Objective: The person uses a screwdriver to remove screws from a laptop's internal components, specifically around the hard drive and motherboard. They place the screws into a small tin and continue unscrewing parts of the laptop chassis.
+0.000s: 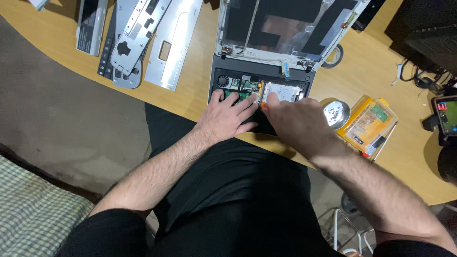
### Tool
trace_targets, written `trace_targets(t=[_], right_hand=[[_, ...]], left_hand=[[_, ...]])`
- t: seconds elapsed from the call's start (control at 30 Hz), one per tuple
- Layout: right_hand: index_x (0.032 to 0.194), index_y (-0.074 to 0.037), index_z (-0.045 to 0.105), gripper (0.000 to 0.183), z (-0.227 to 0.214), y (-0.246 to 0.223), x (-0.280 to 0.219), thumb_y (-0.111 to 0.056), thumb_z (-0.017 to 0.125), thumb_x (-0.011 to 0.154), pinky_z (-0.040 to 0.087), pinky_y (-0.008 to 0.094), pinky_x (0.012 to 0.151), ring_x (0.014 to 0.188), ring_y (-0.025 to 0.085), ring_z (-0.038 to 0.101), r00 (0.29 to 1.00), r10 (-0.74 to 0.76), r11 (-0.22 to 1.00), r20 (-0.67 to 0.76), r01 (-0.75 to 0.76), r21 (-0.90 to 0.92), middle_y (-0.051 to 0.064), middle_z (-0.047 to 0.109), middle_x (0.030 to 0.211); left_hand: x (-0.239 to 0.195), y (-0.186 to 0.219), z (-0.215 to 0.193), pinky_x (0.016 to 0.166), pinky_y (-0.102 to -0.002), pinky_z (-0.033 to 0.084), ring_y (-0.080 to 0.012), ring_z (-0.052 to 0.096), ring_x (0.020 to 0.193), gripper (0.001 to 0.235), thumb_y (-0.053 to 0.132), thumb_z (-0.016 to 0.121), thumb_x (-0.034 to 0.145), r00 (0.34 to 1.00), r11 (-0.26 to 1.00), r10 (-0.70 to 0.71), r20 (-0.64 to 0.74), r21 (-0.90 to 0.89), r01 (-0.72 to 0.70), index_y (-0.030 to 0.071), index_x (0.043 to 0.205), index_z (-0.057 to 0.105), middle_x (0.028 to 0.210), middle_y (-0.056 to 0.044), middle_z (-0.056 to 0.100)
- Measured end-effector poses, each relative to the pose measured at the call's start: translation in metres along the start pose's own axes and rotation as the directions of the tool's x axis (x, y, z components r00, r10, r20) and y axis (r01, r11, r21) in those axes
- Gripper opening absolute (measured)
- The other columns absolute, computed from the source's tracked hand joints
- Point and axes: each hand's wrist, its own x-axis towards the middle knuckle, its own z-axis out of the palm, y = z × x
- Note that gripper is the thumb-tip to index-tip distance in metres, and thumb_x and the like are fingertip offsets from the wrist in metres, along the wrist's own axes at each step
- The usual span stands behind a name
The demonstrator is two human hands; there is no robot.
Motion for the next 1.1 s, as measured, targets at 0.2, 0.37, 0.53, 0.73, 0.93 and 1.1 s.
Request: trace_targets(t=[0.2, 0.37, 0.53, 0.73, 0.93, 1.1], right_hand=[[0.111, -0.023, 0.075, 0.035, 0.01, -0.001, 0.007, -0.048, 0.055, 0.126, 0.063, 0.043, 0.075, 0.07, 0.028, 0.087, 0.998, -0.008, 1.0, -0.058, 0.009, 0.017, -0.003, 0.079, 0.081], [0.11, -0.02, 0.073, 0.026, 0.026, 0.005, 0.01, -0.039, 0.061, 0.123, 0.065, 0.048, 0.072, 0.075, 0.034, 0.087, 0.999, -0.022, 0.988, -0.023, 0.026, 0.154, -0.002, 0.075, 0.076], [0.108, -0.021, 0.077, 0.029, 0.008, -0.002, 0.012, -0.039, 0.063, 0.126, 0.067, 0.045, 0.072, 0.072, 0.032, 0.086, 0.998, 0.008, 0.973, 0.056, -0.021, 0.231, -0.005, 0.077, 0.074], [0.109, -0.02, 0.077, 0.033, 0.006, -0.003, 0.013, -0.039, 0.06, 0.13, 0.071, 0.045, 0.071, 0.07, 0.028, 0.086, 0.998, 0.051, 0.962, 0.048, -0.062, 0.267, -0.003, 0.075, 0.073], [0.109, -0.02, 0.078, 0.032, 0.03, -0.006, 0.007, -0.043, 0.066, 0.127, 0.072, 0.043, 0.068, 0.068, 0.027, 0.085, 0.998, 0.06, 0.973, -0.021, -0.054, 0.223, -0.002, 0.077, 0.072], [0.116, -0.02, 0.084, 0.028, 0.043, -0.006, -0.004, -0.046, 0.078, 0.122, 0.072, 0.04, 0.069, 0.071, 0.027, 0.086, 0.968, 0.07, 0.986, -0.243, -0.031, 0.161, 0.001, 0.081, 0.079]], left_hand=[[0.0, 0.0, 0.0, 0.105, -0.055, 0.042, -0.0313, 0.063, 0.123, 0.059, 0.067, 0.04, 0.13, 1.0, 1.0, -0.006, 0.028, -0.005, 0.006, 0.024, 0.152, 0.074, 0.155, -0.003, 0.072], [0.001, -0.001, 0.003, 0.104, -0.055, 0.042, -0.0311, 0.063, 0.122, 0.059, 0.067, 0.04, 0.129, 1.0, 1.0, -0.004, 0.008, 0.019, 0.004, 0.024, 0.152, 0.072, 0.157, -0.002, 0.071], [-0.002, 0.0, 0.006, 0.106, -0.056, 0.042, -0.0312, 0.063, 0.122, 0.058, 0.069, 0.044, 0.127, 1.0, 1.0, -0.01, 0.004, 0.019, 0.01, 0.024, 0.152, 0.072, 0.159, -0.002, 0.071], [-0.001, 0.0, 0.001, 0.106, -0.055, 0.042, -0.0308, 0.064, 0.121, 0.058, 0.067, 0.042, 0.129, 1.0, 1.0, -0.002, 0.01, 0.013, 0.002, 0.023, 0.153, 0.072, 0.159, -0.003, 0.071], [0.0, 0.001, -0.003, 0.107, -0.056, 0.042, -0.0303, 0.063, 0.12, 0.057, 0.068, 0.045, 0.129, 1.0, 1.0, 0.005, 0.015, 0.019, -0.005, 0.023, 0.152, 0.073, 0.158, -0.002, 0.071], [0.004, 0.001, -0.009, 0.109, -0.055, 0.043, -0.029, 0.066, 0.12, 0.053, 0.067, 0.053, 0.128, 0.999, 0.999, -0.006, -0.038, -0.037, 0.004, 0.022, 0.142, 0.078, 0.153, -0.002, 0.074]])
